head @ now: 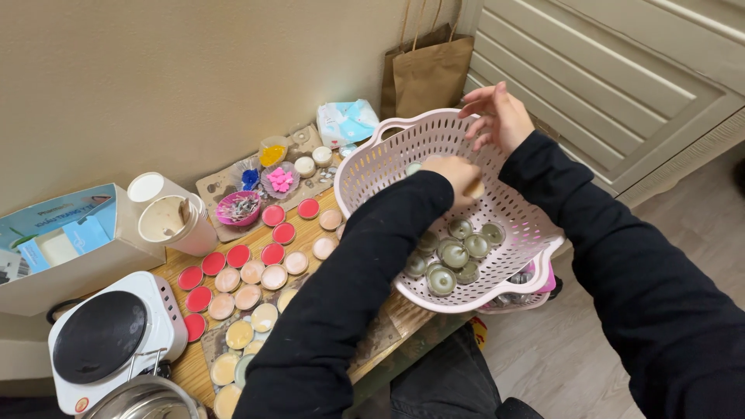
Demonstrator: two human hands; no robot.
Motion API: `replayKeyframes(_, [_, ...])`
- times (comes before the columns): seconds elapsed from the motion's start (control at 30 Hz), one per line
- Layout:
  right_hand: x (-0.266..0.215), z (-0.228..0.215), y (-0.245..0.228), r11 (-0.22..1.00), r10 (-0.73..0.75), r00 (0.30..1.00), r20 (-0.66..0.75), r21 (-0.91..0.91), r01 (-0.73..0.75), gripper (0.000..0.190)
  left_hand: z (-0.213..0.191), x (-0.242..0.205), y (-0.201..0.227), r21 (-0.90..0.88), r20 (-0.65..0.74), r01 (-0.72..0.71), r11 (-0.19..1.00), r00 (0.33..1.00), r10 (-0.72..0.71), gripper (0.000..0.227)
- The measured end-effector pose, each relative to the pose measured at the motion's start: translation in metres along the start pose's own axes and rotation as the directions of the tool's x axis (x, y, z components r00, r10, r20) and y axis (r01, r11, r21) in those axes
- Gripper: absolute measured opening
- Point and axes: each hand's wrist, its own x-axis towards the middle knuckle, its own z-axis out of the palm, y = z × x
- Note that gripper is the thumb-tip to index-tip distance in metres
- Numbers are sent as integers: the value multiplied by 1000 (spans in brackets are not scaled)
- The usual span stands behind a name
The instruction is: The recorder sorts and organizes small metal candle tins into baskets and trays.
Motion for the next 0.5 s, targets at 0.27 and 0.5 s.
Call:
replayKeyframes(0.27, [3, 2, 2, 999, -4, 1000, 15, -47, 4, 68, 23, 16, 26, 148, 255, 68, 987, 961, -105, 30])
replayKeyframes(0.5, [-2, 9, -1, 996, 16, 1000, 24, -93, -13, 66, 32, 20, -7, 278, 161, 89, 956, 977, -138, 23])
